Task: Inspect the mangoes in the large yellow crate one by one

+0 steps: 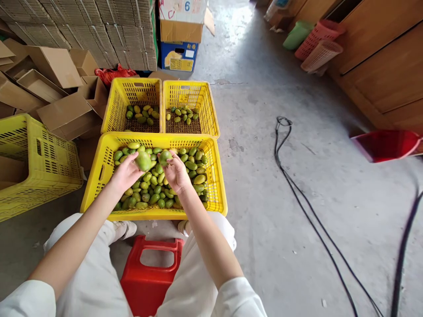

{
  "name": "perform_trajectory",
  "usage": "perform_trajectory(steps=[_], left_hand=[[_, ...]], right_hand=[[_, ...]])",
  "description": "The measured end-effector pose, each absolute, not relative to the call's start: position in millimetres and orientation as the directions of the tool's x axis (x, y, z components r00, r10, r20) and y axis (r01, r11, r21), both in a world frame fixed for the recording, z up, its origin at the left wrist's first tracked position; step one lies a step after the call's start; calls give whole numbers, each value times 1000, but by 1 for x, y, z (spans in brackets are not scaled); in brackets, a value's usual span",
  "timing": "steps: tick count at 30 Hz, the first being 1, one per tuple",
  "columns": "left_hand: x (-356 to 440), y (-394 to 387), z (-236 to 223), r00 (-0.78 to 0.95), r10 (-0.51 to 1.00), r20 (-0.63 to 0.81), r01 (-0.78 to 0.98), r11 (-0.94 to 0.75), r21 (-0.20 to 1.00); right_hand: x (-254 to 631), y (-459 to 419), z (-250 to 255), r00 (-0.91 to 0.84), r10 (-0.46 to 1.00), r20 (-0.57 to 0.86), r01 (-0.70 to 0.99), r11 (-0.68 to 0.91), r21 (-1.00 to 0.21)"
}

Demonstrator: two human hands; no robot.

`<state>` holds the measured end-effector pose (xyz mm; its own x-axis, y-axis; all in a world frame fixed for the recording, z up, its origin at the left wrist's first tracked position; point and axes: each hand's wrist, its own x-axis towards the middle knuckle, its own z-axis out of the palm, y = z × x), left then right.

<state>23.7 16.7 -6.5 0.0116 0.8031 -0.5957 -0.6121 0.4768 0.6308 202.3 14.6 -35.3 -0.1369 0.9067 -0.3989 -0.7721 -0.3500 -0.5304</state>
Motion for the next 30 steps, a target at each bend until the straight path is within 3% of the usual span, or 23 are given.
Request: perform_trajectory(steps=[8, 15, 19, 30], left_hand=[[24, 20, -10, -98, 727, -679, -586, 509, 630], [29, 18, 5, 11, 698, -716, -662, 542, 519], [26, 17, 7, 24, 731, -682, -595, 559, 578], [25, 14, 2, 76, 771, -632, -464, 588, 662]], right_hand=[[204, 14, -33, -74, 872, -485, -772, -358, -526], [204, 15, -24, -150, 844, -515, -754, -435, -493], [207, 16, -27, -173, 818, -549, -754, -468, -461], [203, 12, -38, -124, 784, -608, -684, -511, -520]])
